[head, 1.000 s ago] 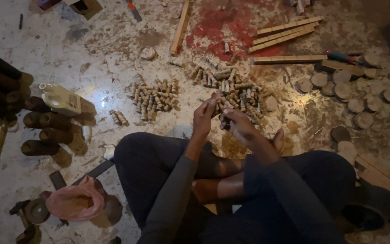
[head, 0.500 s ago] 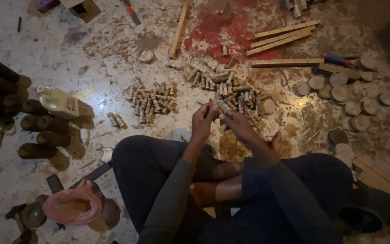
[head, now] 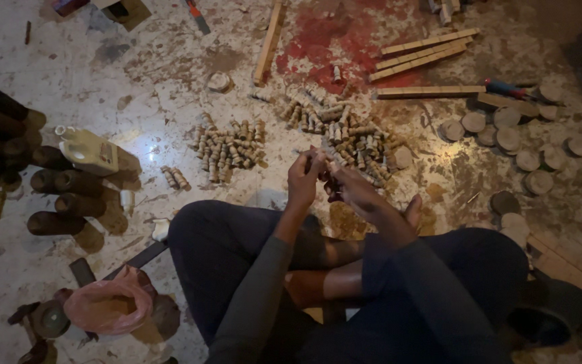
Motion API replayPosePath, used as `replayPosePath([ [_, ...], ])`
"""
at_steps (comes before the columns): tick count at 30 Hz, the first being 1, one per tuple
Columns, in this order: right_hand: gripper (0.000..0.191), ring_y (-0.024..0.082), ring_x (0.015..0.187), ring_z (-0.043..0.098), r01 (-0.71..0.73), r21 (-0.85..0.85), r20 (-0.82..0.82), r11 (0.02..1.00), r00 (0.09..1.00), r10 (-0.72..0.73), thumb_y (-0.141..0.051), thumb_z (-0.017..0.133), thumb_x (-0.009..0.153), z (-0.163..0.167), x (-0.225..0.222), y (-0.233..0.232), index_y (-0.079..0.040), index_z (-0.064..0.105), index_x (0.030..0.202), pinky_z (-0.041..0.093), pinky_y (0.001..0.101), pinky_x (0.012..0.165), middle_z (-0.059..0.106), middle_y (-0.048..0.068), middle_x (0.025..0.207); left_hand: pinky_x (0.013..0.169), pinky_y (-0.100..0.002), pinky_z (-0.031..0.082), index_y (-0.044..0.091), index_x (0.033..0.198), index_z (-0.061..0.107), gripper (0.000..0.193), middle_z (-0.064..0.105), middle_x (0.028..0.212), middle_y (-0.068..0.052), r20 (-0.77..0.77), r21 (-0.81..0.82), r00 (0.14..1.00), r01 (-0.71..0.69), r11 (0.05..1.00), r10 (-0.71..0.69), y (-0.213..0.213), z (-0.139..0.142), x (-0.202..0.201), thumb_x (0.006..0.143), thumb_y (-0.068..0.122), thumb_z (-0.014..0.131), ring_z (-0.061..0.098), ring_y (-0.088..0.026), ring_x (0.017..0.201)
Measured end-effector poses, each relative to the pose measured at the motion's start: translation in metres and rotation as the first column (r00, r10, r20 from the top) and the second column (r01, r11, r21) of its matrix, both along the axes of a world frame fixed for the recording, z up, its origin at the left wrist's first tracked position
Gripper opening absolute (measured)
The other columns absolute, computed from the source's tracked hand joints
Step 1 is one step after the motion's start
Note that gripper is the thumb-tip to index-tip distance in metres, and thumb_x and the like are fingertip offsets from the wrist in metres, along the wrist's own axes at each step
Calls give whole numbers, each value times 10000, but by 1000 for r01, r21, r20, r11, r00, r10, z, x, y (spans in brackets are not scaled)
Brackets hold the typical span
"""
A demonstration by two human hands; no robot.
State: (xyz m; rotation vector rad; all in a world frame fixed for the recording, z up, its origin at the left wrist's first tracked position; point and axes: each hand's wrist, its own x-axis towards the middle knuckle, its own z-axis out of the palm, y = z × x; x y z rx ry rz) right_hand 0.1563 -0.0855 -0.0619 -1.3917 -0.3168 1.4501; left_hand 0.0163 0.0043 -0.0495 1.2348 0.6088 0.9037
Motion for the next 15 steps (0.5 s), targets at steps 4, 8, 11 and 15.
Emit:
replayPosePath([
  [4, 396, 221, 789, 600, -193, 266, 207, 945, 968, 140, -378, 555, 1110, -4, 4, -2, -11, 663, 1010, 501, 401, 733, 639, 82, 855, 619, -293, 435, 12, 1100, 711, 307, 579, 765, -11, 61, -41, 998, 27, 999, -24, -1, 4, -1, 1105, 298, 600, 503, -96, 667],
  [8, 317, 242, 724, 584, -266, 123, 805, 956, 590, 61, -295, 596, 1075, 6, -8, -5, 1, 657, 982, 482, 418, 687, 606, 119, 820, 653, -298, 453, 10, 1107, 713, 310, 641, 813, -18, 17, -81, 1000, -8, 997, 9, -2, 9, 0, 1081, 300, 606, 535, -100, 707],
  [11, 272, 249, 751, 565, -278, 77, 989, 957, 142, -38, -270, 584, 1058, 14, -21, -8, -13, 644, 993, 462, 411, 685, 590, 124, 846, 646, -308, 477, 23, 1108, 697, 318, 652, 802, -17, -34, -67, 998, -50, 997, 47, -3, 10, 0, 1053, 324, 611, 560, -105, 699],
  [15, 226, 172, 688, 560, -251, 123, 657, 960, 745, 110, -260, 509, 1062, 8, -19, 0, -51, 563, 1128, 485, 352, 636, 585, 72, 819, 635, -317, 437, 2, 1071, 705, 336, 614, 791, -19, -44, -74, 997, -67, 995, 64, -4, 13, -2, 1074, 327, 622, 512, -108, 691],
])
